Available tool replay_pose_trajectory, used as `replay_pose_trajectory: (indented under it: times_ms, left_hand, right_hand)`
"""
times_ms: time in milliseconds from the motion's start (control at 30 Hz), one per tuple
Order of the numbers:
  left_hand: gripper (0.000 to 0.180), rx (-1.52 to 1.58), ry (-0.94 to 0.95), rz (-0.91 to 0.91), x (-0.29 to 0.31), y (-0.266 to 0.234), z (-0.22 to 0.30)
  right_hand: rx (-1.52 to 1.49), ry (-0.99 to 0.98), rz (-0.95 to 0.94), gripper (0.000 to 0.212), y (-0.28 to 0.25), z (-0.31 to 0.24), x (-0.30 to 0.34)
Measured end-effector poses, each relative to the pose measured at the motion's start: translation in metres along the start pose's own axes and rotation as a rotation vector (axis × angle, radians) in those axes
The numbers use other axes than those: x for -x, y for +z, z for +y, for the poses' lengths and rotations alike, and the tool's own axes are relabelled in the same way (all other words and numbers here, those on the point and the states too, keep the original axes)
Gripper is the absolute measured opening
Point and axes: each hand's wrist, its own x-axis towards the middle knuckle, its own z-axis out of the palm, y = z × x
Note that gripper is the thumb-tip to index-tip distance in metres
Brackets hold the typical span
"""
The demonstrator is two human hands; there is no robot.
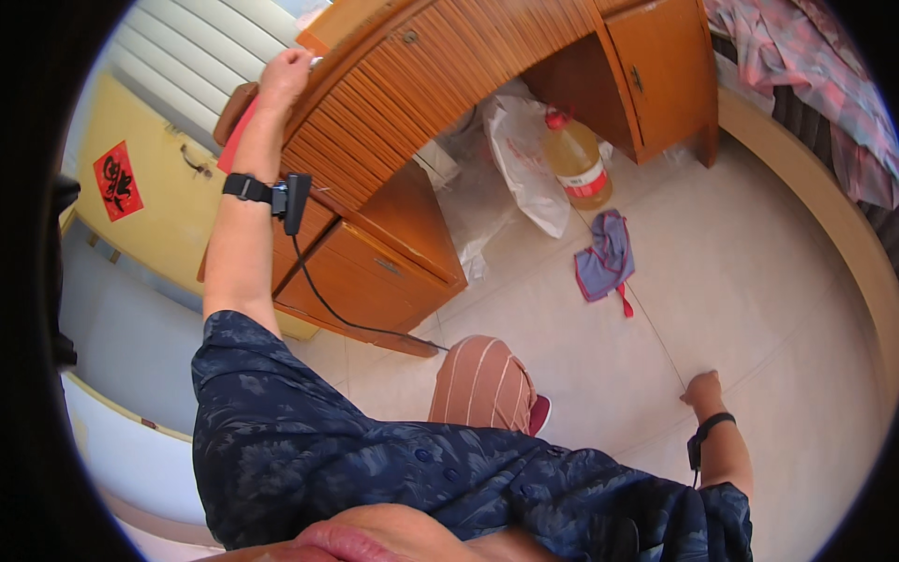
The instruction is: The person wipes the tiled floor with a cloth, moving around furniture and a mattress. They repeatedly rub the floor surface in different areas, occasionally adjusting the cloth.
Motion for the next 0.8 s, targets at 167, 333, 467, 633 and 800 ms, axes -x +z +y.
replay_pose_trajectory:
  times_ms: [167,333,467,633,800]
  left_hand:
    - [0.027,0.453,0.705,0.244,0.09,0.019,0.045]
    - [0.035,0.844,0.711,-0.662,0.305,0.219,0.094]
    - [0.061,0.617,0.624,-1.215,0.427,0.377,0.122]
    - [0.077,0.371,0.54,-1.124,0.49,0.498,0.171]
    - [0.078,0.323,0.524,-0.886,0.492,0.59,0.178]
  right_hand:
    - [-0.083,0.031,0.13,0.048,0.001,0.005,0.011]
    - [-0.503,0.273,0.172,0.056,-0.029,-0.003,0.044]
    - [-0.467,0.32,0.167,0.07,-0.053,-0.021,0.058]
    - [-0.373,0.409,0.166,0.095,-0.056,-0.051,0.06]
    - [-0.405,0.462,0.055,0.094,-0.056,-0.052,0.054]
